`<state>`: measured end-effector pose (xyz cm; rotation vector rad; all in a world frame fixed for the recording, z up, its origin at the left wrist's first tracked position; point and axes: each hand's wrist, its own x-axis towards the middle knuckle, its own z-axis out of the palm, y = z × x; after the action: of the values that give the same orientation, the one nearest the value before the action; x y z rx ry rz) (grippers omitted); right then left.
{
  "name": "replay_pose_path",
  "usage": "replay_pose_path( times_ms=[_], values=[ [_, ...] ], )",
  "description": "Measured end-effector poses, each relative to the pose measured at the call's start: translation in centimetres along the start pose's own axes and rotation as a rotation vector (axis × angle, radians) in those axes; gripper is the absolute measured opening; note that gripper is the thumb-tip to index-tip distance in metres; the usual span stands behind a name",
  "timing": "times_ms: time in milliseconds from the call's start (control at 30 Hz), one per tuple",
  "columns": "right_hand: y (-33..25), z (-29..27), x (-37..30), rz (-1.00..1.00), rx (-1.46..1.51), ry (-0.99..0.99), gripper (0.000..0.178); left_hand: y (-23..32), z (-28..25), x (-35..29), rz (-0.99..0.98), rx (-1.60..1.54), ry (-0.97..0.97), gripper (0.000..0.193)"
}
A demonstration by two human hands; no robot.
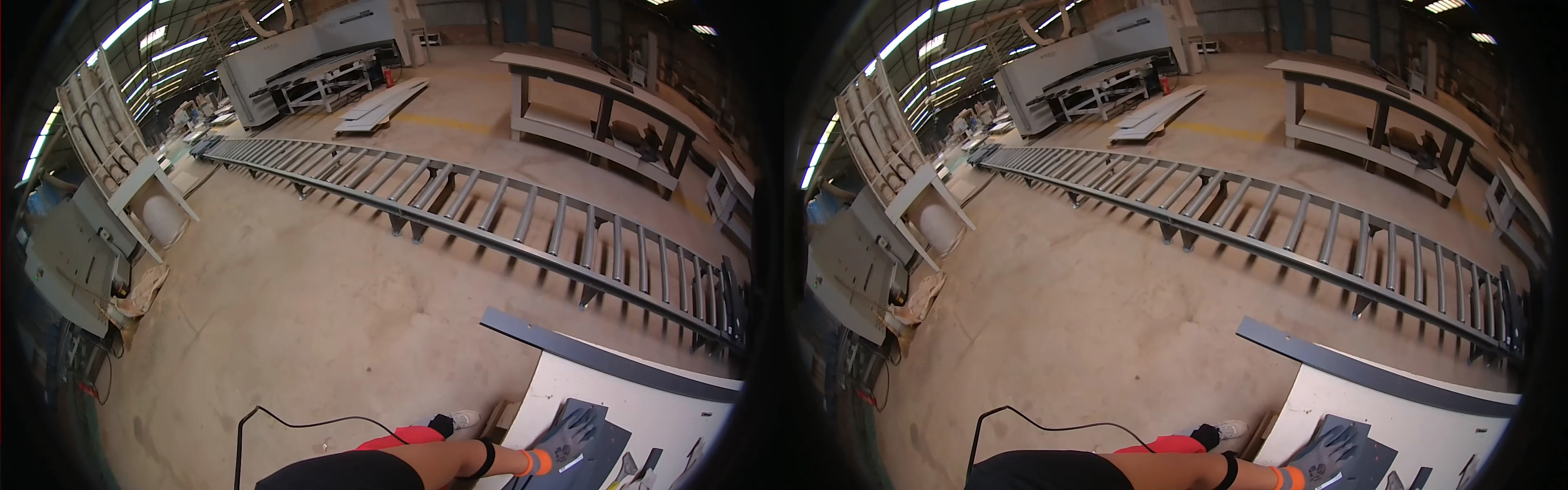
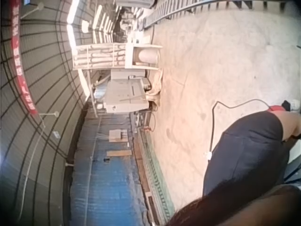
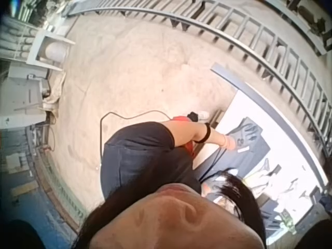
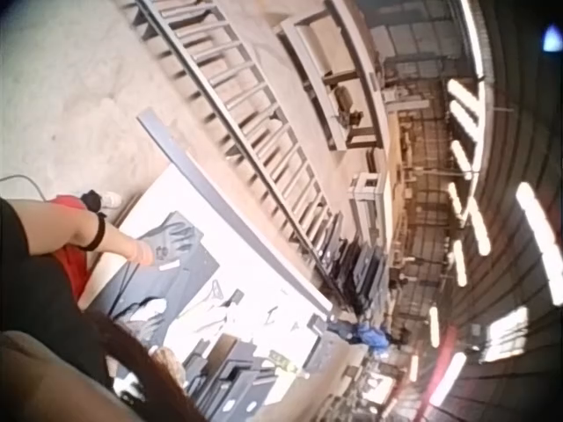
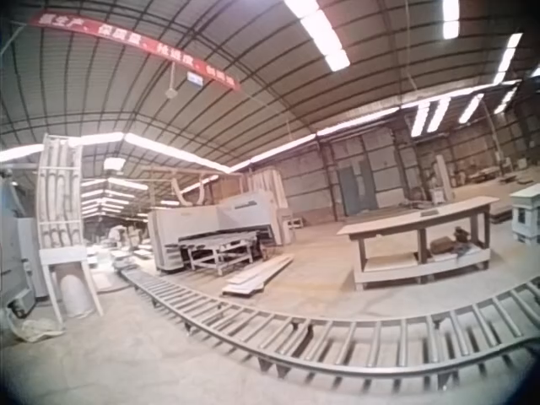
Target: Cleaning and inspecting grey furniture panels using a cloth and scraper at a workbench.
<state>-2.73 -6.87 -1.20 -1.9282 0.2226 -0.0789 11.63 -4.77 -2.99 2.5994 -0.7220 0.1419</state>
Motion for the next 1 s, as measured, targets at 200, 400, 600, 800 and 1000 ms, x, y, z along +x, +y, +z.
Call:
replay_pose_path(
  times_ms=[200,400,600,800,1000],
  values=[
    [0.0,2.6,3.2,-0.007,0.192,-0.079,0.065,-1.2,1.8,0.0,-0.027,0.040,0.024,0.057],
    [0.3,4.4,6.1,0.005,0.363,-0.099,0.063,-0.8,1.8,-2.3,-0.004,0.042,0.031,0.058],
    [2.7,0.0,2.2,0.109,0.443,0.032,0.061,1.5,1.0,-1.9,0.132,0.204,-0.085,0.057],
    [3.0,-16.4,-20.5,0.359,0.278,0.640,0.059,5.0,-9.5,-0.9,0.291,-0.087,-0.130,0.056],
    [-6.4,-17.8,-12.8,0.316,0.434,0.631,0.067,12.2,-4.0,-19.2,1.282,-0.518,-0.545,0.026]
  ],
)
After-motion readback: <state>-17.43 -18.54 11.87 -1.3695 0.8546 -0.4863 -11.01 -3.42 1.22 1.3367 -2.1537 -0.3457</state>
